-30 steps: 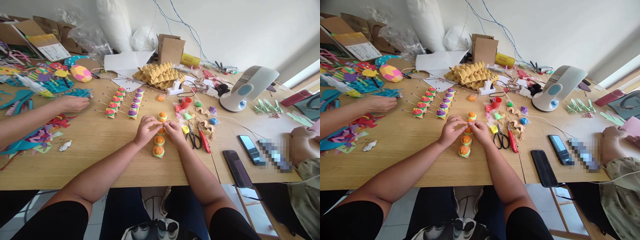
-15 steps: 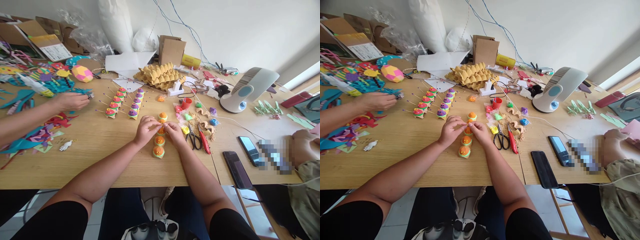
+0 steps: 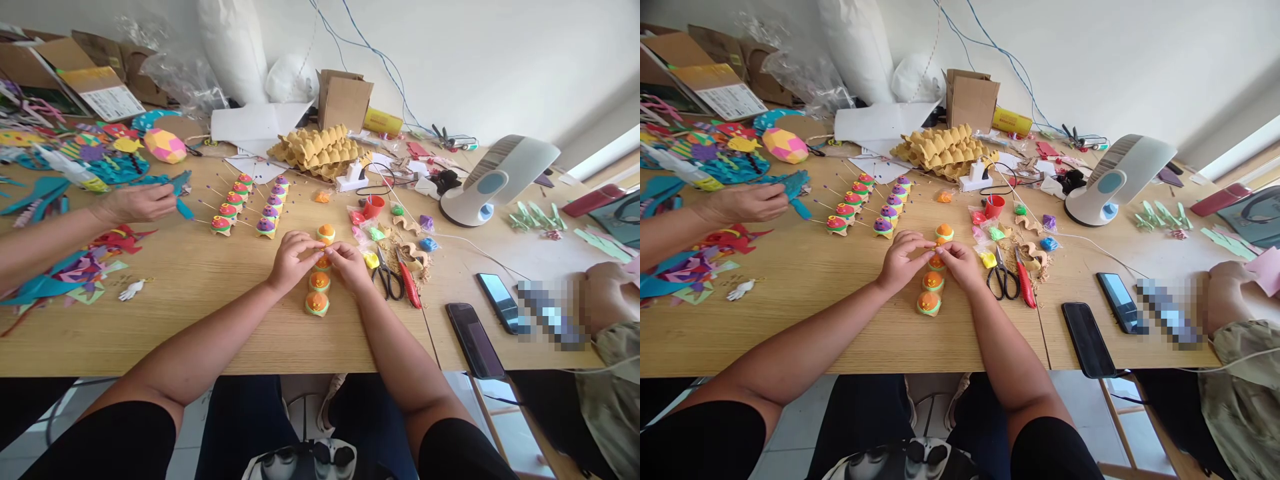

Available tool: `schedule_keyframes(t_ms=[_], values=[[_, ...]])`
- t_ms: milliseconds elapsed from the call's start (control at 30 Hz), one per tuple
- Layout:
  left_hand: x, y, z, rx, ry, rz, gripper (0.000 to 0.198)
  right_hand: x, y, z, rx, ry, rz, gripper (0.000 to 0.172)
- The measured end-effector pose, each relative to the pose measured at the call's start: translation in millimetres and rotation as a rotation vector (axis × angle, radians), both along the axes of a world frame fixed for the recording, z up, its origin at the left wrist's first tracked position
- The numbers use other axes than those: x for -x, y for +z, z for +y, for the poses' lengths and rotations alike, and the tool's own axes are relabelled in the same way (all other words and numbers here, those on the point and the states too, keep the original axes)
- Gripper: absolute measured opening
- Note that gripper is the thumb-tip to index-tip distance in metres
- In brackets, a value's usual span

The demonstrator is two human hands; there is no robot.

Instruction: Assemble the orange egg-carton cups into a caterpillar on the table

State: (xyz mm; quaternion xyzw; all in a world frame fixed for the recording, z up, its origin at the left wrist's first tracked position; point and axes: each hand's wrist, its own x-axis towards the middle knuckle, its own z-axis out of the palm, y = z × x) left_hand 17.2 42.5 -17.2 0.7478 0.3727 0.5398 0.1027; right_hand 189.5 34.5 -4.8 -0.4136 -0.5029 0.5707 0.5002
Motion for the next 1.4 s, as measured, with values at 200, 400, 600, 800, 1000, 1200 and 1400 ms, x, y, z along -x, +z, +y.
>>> schedule_keyframes(t_ms=[200,400,600,800,1000,1200,1400], values=[[-0.4,0.8,-0.8,0.024,0.003,-0.017,0.013,-0.3,-0.1,0.7,-0.011,-0.031,-0.006,0.047],[-1.1,0.9,-0.7,0.033,-0.019,-0.014,0.015,-0.2,-2.4,0.2,-0.027,-0.018,-0.043,0.046],[-1.3,1.1,-0.6,0.022,-0.033,-0.030,0.012,-0.2,-2.1,-0.5,-0.043,0.010,-0.026,0.045],[-0.3,0.2,0.0,0.047,-0.001,-0.018,0.015,-0.1,-0.4,-1.7,-0.023,0.017,-0.023,0.046],[-0.3,-0.1,-0.6,0.032,-0.004,-0.020,0.011,0.2,-1.5,-0.4,0.002,0.024,0.009,0.046],[-1.0,2.4,-2.4,0.022,-0.020,-0.028,0.015,0.2,-0.3,1.2,-0.006,0.009,0.061,0.045],[-0.7,1.7,-2.2,0.041,0.000,-0.023,0.011,-2.0,-5.2,1.8,-0.025,-0.020,0.026,0.043]])
